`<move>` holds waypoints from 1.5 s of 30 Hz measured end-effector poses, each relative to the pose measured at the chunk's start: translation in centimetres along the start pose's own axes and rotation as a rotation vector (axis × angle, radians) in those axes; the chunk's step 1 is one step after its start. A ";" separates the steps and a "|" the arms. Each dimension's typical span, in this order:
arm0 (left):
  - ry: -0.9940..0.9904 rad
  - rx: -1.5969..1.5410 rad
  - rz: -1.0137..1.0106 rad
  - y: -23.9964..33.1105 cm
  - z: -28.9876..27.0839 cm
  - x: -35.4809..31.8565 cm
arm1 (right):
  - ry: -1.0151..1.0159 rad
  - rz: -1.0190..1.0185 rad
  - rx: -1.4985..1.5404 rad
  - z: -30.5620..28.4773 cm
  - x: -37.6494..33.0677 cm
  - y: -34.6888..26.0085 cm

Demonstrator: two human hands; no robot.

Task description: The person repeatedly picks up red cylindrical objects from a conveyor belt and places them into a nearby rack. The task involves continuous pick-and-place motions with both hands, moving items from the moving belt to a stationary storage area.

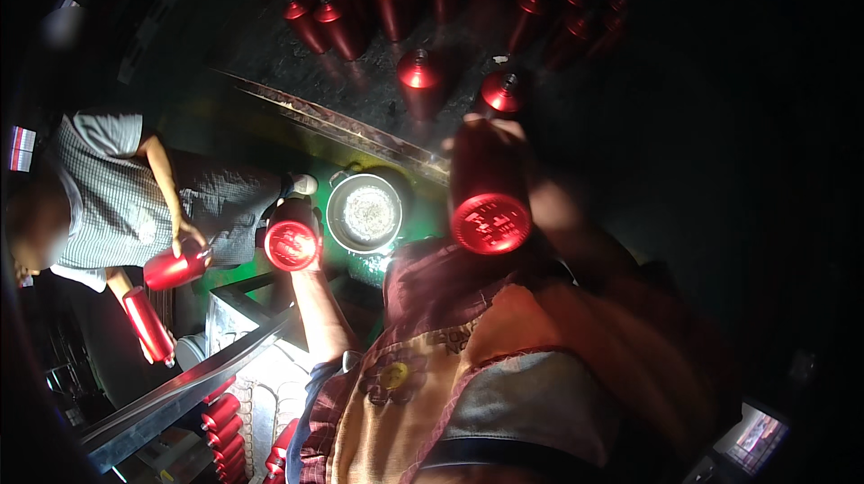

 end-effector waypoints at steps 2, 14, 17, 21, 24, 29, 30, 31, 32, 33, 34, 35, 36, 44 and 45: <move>-0.008 0.491 0.142 -0.3 4.0 1.3 | 0.155 0.061 0.422 -6.4 -5.6 -3.7; -0.588 2.113 0.711 -18.2 17.9 20.8 | 0.972 -0.512 -1.170 -17.3 -9.0 -13.1; -0.628 2.221 0.718 -21.0 17.6 23.1 | 1.005 -0.515 -1.147 -18.0 -7.3 -13.2; -0.549 2.213 0.616 -23.3 20.3 23.6 | 0.852 -0.349 -1.176 -18.7 -7.8 -15.6; -0.694 2.212 1.029 -26.5 26.8 22.1 | 0.807 -0.672 -1.300 -18.9 -9.0 -20.3; -1.245 1.880 0.481 -42.7 32.2 24.5 | 0.819 -0.543 -1.243 -26.5 -3.6 -26.9; -1.324 1.883 0.370 -46.7 31.7 25.3 | 0.791 -0.450 -1.240 -28.3 -1.7 -27.2; -1.318 1.893 0.154 -50.2 30.5 26.1 | 0.779 -0.399 -1.284 -29.9 -0.1 -27.2; -1.476 2.055 0.228 -53.5 29.6 26.8 | 0.773 -0.283 -1.315 -31.6 1.4 -26.9; -1.446 1.992 0.008 -55.7 28.3 27.8 | 0.749 -0.282 -1.281 -32.9 2.2 -26.4; -1.458 2.058 -0.082 -57.9 27.2 28.8 | 0.689 -0.308 -1.215 -33.9 3.2 -26.0; -1.506 2.083 -0.022 -59.2 26.3 29.4 | 0.686 -0.352 -1.181 -34.6 3.5 -25.6; -1.524 2.184 -0.010 -60.3 25.3 29.9 | 0.712 -0.368 -1.158 -35.3 3.9 -25.1; -1.279 2.157 0.209 -60.3 26.1 28.9 | 0.715 -0.590 -1.075 -36.2 1.6 -25.3; -1.246 2.047 0.239 -58.8 27.4 28.0 | 0.803 -0.671 -1.122 -35.9 0.3 -26.0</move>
Point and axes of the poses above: each hand's wrist, its own x-axis towards the middle knuckle, its own z-axis out of the palm, y = z × x, the point moved 4 cm from there along x, towards the middle knuckle, and after that the axes turned 14 degrees about z, right-handed, at the moved point
